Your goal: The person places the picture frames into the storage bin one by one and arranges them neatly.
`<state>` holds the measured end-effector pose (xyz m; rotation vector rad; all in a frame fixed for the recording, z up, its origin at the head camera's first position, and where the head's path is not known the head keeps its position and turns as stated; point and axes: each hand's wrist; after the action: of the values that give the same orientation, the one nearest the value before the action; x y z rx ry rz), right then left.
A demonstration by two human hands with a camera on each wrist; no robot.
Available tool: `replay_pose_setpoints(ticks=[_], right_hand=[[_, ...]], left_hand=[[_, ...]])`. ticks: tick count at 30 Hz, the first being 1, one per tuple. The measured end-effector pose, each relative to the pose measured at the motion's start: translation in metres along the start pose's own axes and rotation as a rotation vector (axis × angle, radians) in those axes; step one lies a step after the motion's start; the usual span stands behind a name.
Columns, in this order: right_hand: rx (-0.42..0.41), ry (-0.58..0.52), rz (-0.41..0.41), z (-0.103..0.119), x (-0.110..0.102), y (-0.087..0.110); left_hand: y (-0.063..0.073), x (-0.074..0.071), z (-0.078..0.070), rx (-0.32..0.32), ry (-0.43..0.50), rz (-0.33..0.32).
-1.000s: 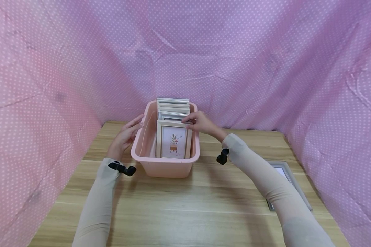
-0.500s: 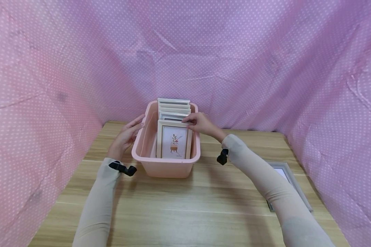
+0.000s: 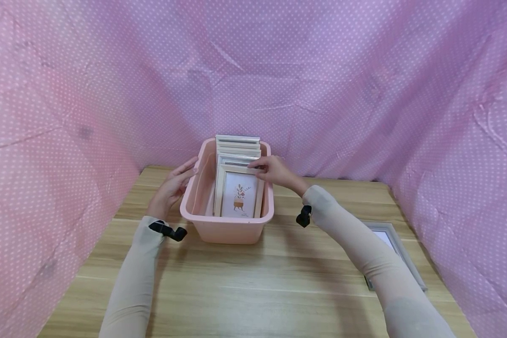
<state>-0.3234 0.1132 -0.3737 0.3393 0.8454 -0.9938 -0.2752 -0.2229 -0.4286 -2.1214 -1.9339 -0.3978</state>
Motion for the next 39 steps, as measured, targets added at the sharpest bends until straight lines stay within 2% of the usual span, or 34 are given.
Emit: replay_pose_setpoints(ticks=[18,24,29,35,39], right_hand=[[-0.034,-0.054,-0.011,-0.001,-0.004,0.004],[-0.063,-0.083,-0.007,-0.002,-0.008,0.007],[-0.084,-0.102,-0.006,-0.006,-0.013,0.011],[-0.109,-0.186,-0.026,-0.013,-0.021,0.018],[-0.094,-0.170,-0.043,-0.020,-0.029,0.025]], left_hand=[[0.001,0.001,-0.001,-0.007,-0.015,-0.030],[0.002,0.000,0.000,-0.003,-0.013,-0.017],[0.003,0.000,0.000,-0.006,-0.030,-0.014],[0.003,0.001,0.001,-0.006,-0.016,-0.003],[0.003,0.001,0.001,-0.004,-0.012,-0.011]])
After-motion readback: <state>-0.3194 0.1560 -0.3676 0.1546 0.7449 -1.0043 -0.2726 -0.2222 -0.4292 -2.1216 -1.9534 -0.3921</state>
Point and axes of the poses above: each hand's wrist, its own y-axis away from the middle knuckle, its own x-axis out of the palm, z = x × y, and after that the axes turned 8 degrees about x, right-handed
